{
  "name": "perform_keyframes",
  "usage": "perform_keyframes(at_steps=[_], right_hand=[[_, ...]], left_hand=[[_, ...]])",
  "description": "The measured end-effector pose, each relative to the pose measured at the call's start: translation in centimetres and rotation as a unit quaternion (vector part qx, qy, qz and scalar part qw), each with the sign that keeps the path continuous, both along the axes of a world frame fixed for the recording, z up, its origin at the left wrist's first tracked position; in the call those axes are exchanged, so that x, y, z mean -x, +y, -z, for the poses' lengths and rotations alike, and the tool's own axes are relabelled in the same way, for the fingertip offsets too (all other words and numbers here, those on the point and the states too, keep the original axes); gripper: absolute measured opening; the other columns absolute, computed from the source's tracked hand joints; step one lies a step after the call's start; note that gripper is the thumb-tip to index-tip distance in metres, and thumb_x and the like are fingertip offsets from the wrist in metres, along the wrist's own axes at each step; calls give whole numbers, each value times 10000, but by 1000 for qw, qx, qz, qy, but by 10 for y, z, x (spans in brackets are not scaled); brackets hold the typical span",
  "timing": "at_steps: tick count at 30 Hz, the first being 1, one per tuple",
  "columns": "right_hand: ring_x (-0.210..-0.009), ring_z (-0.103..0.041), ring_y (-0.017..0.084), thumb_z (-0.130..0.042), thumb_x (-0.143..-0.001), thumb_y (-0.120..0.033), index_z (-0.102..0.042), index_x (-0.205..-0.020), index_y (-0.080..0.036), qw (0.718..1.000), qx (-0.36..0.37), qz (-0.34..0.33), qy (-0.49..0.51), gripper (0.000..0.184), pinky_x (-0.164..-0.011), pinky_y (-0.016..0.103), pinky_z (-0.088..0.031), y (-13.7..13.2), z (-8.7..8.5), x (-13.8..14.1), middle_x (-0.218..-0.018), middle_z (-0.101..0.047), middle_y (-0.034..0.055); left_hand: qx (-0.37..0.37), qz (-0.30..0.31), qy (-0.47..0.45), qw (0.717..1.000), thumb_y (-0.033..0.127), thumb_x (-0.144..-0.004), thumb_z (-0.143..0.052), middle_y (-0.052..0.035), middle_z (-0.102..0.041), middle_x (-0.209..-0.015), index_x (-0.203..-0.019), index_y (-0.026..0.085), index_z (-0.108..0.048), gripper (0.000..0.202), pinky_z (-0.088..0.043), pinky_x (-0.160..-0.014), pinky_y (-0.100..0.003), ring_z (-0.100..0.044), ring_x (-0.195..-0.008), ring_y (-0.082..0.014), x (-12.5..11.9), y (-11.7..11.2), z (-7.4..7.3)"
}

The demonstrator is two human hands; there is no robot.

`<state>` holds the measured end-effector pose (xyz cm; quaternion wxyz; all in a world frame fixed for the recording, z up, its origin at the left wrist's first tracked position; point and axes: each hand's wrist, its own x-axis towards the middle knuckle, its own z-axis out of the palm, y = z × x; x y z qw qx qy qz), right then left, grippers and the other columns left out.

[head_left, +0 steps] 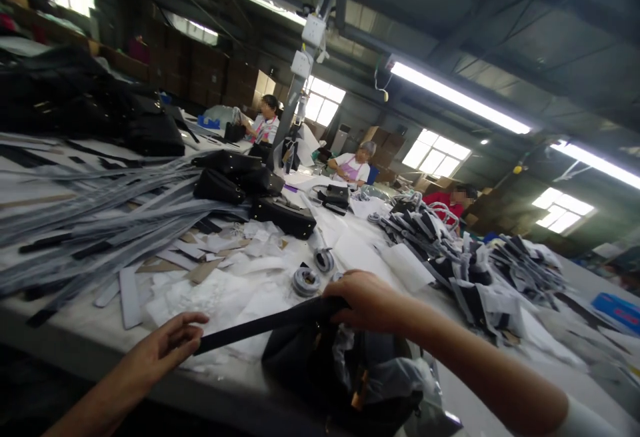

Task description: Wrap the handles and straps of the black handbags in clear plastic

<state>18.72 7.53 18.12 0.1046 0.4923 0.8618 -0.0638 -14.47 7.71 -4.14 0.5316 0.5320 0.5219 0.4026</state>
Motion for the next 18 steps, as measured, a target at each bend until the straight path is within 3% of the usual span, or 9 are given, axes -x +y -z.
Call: perform_keyframes(at_steps=[4, 6, 12, 18], right_hand=[[-746, -647, 172, -755, -717, -243, -661, -1125, -272, 989, 66, 70, 115, 420, -670, 249, -442, -11, -14, -23, -934, -733, -7], [-748, -641, 167, -774, -707, -261, -662, -1124, -256, 981, 53, 93, 160, 431, -680, 250, -452, -17, -13, -35, -947, -727, 0], [-783, -603, 163, -796, -703, -315, -677, -1089, -226, 946, -9, 79, 316, 414, -727, 260, -464, -27, 11, -58, -887, -682, -2], [-696, -606, 143, -720, -789, -312, -634, -1177, -162, 923, -6, 57, 380, 424, -628, 230, -479, -33, 30, -59, -816, -682, 4]], left_hand=[[-11, 6, 17, 1000, 714, -630, -691, -33, -739, -963, -1024, 245, -686, 612, -519, -811, -271, -659, -1015, -277, -4, 9, 0], [-20, 14, 35, 999, 729, -625, -680, -31, -743, -970, -1043, 250, -692, 636, -538, -797, -289, -662, -1011, -289, -6, 11, -1], [-40, -59, 51, 996, 743, -676, -614, -27, -705, -1203, -1097, 299, -688, 617, -560, -868, -348, -574, -1213, -321, -7, -4, -13], [-15, -40, 58, 997, 744, -616, -672, -46, -732, -1165, -1021, 263, -734, 631, -470, -1036, -438, -555, -1249, -338, 7, -20, -20]])
